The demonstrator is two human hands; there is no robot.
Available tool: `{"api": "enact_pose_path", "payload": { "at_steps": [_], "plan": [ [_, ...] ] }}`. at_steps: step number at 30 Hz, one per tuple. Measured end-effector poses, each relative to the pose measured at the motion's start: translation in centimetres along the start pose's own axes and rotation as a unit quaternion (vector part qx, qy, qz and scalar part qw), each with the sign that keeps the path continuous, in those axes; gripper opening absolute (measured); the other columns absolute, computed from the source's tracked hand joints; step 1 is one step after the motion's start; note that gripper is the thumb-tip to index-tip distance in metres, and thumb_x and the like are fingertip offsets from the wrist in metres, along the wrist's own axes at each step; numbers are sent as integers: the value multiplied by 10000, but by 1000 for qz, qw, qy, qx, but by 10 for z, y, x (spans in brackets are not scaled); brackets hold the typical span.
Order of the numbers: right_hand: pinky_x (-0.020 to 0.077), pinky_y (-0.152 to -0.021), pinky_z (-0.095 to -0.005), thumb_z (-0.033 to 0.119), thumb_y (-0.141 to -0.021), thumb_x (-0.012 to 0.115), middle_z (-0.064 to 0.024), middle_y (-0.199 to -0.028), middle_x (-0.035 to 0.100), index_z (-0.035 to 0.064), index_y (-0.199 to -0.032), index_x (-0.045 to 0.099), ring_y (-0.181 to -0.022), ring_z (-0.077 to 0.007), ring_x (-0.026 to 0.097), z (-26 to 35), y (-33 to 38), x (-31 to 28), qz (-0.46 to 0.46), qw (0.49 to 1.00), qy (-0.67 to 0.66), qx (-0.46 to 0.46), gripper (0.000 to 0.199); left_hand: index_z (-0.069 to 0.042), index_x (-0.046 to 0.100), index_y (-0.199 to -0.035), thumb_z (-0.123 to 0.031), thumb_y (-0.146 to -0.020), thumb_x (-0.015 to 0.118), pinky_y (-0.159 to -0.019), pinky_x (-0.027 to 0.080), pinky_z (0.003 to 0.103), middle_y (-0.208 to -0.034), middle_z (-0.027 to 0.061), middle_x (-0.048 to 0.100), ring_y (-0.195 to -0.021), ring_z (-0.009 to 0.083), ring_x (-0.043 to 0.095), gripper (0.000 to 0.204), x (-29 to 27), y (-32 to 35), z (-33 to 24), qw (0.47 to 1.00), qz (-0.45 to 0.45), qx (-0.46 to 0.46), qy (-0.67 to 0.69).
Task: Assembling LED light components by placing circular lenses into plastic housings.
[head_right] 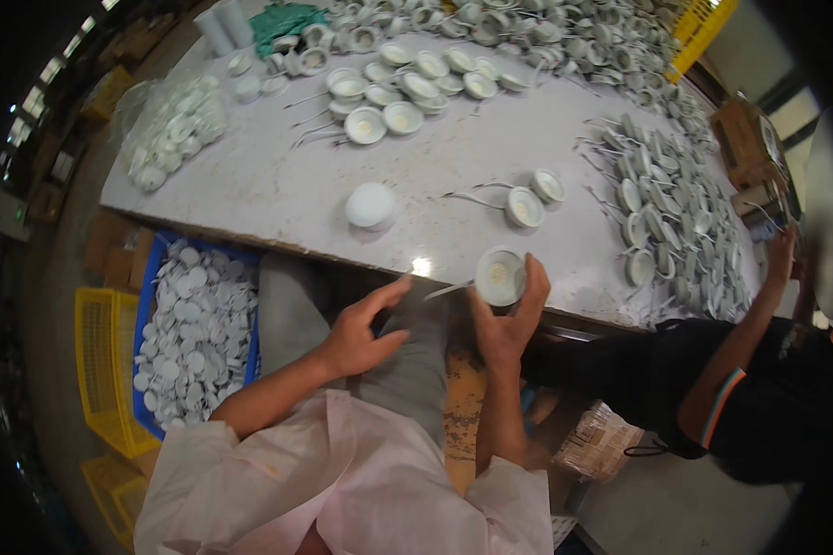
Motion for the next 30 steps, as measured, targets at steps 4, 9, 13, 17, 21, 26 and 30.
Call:
{"api": "enact_pose_path", "payload": {
  "at_steps": [4,9,13,17,21,26,30],
  "plan": [
    [352,-1011,-378,37,-594,788,-168,-1277,419,3,-1315,398,-1197,-301,428,36,30,43,106,988,-110,-3,821,-3,336,-1361,10,-756,633,-949,448,322,-1218,195,558,-1145,246,550,674,1,-20,6,996,-12,-31,86],
    [354,-1001,-377,60,-587,800,-169,-1279,424,3,-1310,408,-1180,-297,440,48,60,86,228,958,-171,28,824,-48,377,-1350,16,-787,629,-981,416,315,-1254,132,543,-1143,201,539,620,-14,4,40,983,-13,-146,107],
    [427,-895,-323,71,-666,764,-132,-1165,526,-11,-1221,490,-1012,-211,530,29,52,111,260,934,-211,124,624,-19,375,-1331,56,-788,631,-863,505,306,-1197,96,555,-1059,175,573,604,-36,37,82,969,-89,-164,163],
    [472,-699,-268,102,-767,710,-43,-849,590,-13,-1065,567,-756,-119,551,2,-1,139,177,955,-138,196,349,0,357,-1322,93,-777,628,-747,548,290,-1177,93,547,-1028,167,582,616,-44,62,106,935,-119,-185,279],
    [453,-613,-273,260,-745,753,-13,-727,521,5,-959,551,-659,-111,505,12,-30,178,210,949,-91,217,389,-6,345,-1337,99,-772,618,-864,500,295,-1226,92,520,-1081,160,553,636,-59,67,110,958,-156,-158,180],
    [448,-583,-280,386,-716,771,-39,-655,529,24,-746,524,-599,-121,498,2,-26,188,216,953,53,207,439,-13,310,-1373,84,-765,620,-1001,381,288,-1269,88,496,-1186,153,472,689,-77,66,105,952,-219,-157,149],
    [436,-532,-267,359,-769,743,-41,-560,541,46,-673,512,-530,-112,503,8,-10,195,215,944,-26,250,400,-20,294,-1384,91,-763,610,-996,389,291,-1281,89,485,-1182,155,475,705,-81,66,111,946,-242,-145,162]
  ]
}}
Point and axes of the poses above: each hand's wrist, its own y-axis away from the middle knuckle, its own x-axis out of the palm, z = x × y, the point moved 7 cm from there along -y, towards the middle knuckle
